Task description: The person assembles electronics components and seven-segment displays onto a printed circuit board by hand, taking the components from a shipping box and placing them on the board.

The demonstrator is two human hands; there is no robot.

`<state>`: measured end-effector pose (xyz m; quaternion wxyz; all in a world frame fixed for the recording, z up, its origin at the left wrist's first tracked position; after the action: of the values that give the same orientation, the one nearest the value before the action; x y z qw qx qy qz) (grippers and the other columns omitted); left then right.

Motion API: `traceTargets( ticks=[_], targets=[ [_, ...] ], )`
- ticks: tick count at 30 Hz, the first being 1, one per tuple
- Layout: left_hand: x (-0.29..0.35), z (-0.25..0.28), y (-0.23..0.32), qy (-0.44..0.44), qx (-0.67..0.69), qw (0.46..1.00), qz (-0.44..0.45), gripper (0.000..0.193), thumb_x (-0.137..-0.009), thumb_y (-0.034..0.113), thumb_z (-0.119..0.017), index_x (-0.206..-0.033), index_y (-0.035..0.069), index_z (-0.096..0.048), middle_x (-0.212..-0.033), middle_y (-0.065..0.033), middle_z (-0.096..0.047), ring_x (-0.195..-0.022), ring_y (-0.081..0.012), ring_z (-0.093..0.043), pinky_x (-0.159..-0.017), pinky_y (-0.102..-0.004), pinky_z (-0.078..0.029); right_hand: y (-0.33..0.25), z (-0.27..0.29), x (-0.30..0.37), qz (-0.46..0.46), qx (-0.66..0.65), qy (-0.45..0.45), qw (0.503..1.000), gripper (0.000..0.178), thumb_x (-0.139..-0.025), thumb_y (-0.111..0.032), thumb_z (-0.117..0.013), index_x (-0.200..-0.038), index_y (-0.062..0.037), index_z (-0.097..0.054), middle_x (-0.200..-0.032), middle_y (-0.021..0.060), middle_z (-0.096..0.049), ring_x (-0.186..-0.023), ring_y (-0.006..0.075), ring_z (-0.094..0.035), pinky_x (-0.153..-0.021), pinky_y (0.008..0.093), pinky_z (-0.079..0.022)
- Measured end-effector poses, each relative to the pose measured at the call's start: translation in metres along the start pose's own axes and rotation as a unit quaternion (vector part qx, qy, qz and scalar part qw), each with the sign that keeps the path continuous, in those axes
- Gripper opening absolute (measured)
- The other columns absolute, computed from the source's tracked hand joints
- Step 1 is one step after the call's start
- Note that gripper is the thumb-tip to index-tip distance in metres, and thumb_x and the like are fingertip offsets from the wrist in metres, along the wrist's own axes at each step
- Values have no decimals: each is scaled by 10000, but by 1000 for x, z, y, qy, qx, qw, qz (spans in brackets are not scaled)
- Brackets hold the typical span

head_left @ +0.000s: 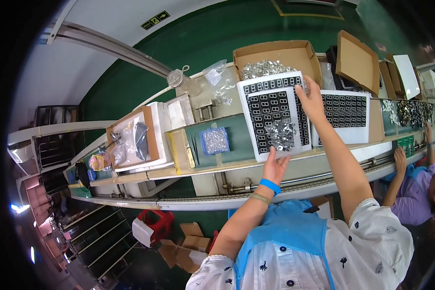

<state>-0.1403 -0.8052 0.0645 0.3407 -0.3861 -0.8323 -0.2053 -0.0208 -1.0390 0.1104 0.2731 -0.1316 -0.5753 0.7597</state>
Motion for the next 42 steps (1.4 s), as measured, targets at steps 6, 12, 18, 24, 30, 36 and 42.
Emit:
traceTargets(
  ticks=[6, 12, 18, 24, 30, 36, 42],
  targets=[
    [3, 5, 9, 86, -111, 990, 27, 683, -912, 477, -705, -1410, 87, -448, -1378, -121, -453, -1214, -307, -493, -1082, -439, -448, -42, 0, 100, 213, 280, -57, 934, 603, -792, -246, -794, -1311, -55, -551, -1300, 185, -550, -1225, 368, -501, -1059, 455, -393],
    [1, 8, 12, 107, -158, 980, 58, 730, -866, 562, -720, -1347, 63, -489, -1267, -148, -491, -1131, -285, -523, -1049, -456, -469, -40, -11, 130, 105, 262, -106, 953, 596, -673, -209, -876, -1200, -82, -628, -1162, 137, -559, -1027, 346, -600, -854, 422, -509],
    [3, 7, 15, 141, -193, 968, 72, 653, -851, 592, -722, -1197, 60, -569, -1034, -79, -559, -993, -232, -574, -920, -422, -540, -10, 0, 131, 24, 105, -100, 989, 274, -761, -69, -815, -996, -52, -676, -1036, 33, -568, -750, 92, -543, -650, 234, -461],
    [5, 10, 14, 116, -202, 969, 80, 638, -831, 619, -728, -1148, 84, -584, -971, -57, -563, -913, -198, -565, -880, -401, -522, 6, 30, 138, -196, -195, -112, 955, 131, -843, -53, -767, -929, -59, -668, -845, -37, -631, -671, 33, -530, -630, 196, -444],
    [1, 16, 19, 142, -176, 972, 69, 700, -813, 627, -739, -1220, 83, -569, -1100, -102, -579, -1022, -227, -582, -936, -383, -516, 17, 86, 139, -296, -276, -55, 913, 77, -899, -102, -717, -961, -85, -675, -851, -18, -674, -736, 63, -621, -655, 219, -492],
    [-1, 9, 15, 144, -166, 972, 82, 737, -799, 623, -751, -1185, 29, -548, -1075, -92, -592, -990, -229, -596, -915, -370, -522, 43, 165, 118, -305, -390, 63, 867, 106, -887, -90, -727, -973, -54, -675, -900, 1, -687, -737, 74, -614, -662, 226, -515],
    [8, 12, 24, 160, -170, 969, 81, 728, -787, 655, -737, -1161, 49, -588, -1027, -74, -605, -944, -210, -602, -858, -345, -512, 94, 269, 86, -238, -409, 150, 868, 94, -908, -66, -699, -996, -53, -669, -833, -9, -668, -708, 77, -615, -602, 207, -505]
  ],
)
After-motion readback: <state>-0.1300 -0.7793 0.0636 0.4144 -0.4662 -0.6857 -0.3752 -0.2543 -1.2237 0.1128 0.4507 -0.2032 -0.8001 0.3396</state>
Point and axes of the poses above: each hand's wrist, its own x-axis away from the middle knuckle, its own z-axis out of the back of the hand, y = z × x, the point moved 3 cm from there along -x, towards the middle knuckle
